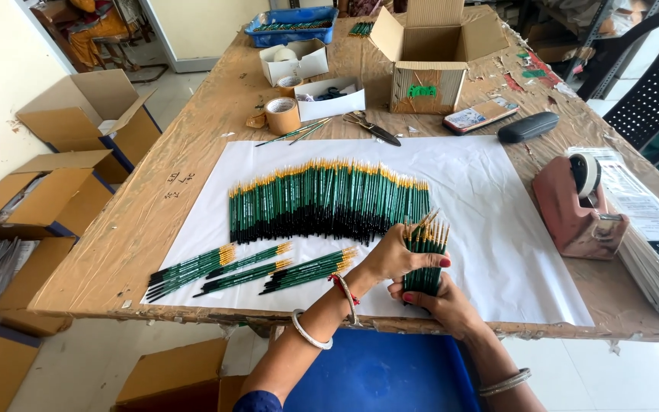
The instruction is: The recorder groups and sorts a large quantity of green paintbrushes into bundles on a paper-covered table.
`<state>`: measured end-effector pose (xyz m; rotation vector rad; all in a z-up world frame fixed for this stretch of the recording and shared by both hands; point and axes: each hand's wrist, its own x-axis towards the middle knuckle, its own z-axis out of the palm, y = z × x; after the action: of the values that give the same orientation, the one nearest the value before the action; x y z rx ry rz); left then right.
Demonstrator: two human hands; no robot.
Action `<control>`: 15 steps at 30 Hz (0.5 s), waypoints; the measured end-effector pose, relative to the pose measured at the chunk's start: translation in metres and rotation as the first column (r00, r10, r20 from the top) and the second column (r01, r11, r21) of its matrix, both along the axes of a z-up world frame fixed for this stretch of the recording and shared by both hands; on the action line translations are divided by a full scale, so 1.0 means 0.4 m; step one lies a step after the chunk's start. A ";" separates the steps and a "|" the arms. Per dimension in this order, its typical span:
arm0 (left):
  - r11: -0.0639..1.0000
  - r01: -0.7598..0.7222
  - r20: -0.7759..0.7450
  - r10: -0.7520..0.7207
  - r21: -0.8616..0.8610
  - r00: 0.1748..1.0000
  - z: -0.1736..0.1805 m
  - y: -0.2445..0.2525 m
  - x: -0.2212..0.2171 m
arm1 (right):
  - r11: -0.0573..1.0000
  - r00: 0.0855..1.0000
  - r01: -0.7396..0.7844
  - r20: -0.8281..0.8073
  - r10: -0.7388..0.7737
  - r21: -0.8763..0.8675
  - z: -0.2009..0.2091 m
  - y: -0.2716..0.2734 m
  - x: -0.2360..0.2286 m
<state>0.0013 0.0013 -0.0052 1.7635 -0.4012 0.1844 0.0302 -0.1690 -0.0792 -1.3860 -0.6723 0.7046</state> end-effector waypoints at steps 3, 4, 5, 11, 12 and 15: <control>0.999 -0.043 -0.017 0.043 -0.001 0.999 0.003 -0.002 -0.004 | 1.000 1.000 0.012 -0.013 -0.012 0.002 0.000 0.002 -0.001; 0.999 -0.054 -0.010 0.054 0.007 0.998 0.008 -0.004 -0.006 | 1.000 1.000 0.018 -0.020 -0.019 -0.004 0.004 0.002 -0.003; 0.999 -0.054 -0.009 0.054 0.007 0.999 0.011 -0.005 -0.007 | 1.000 1.000 0.019 -0.019 -0.019 -0.003 0.007 0.002 -0.004; 0.999 -0.043 0.051 0.043 0.007 0.998 0.026 -0.010 -0.013 | 1.000 0.999 0.017 -0.033 -0.017 0.011 -0.001 0.001 0.001; 0.999 -0.049 0.044 0.048 0.010 0.998 0.028 -0.011 -0.015 | 1.000 1.000 0.017 -0.016 -0.017 0.003 0.000 0.001 0.000; 0.998 -0.060 0.039 0.060 0.015 0.997 0.019 -0.009 -0.015 | 1.000 1.000 0.014 0.002 -0.014 -0.018 0.002 0.002 -0.001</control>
<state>-0.0045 -0.0021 0.0025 1.7914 -0.3788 0.2587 0.0299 -0.1683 -0.0785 -1.4069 -0.6582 0.6999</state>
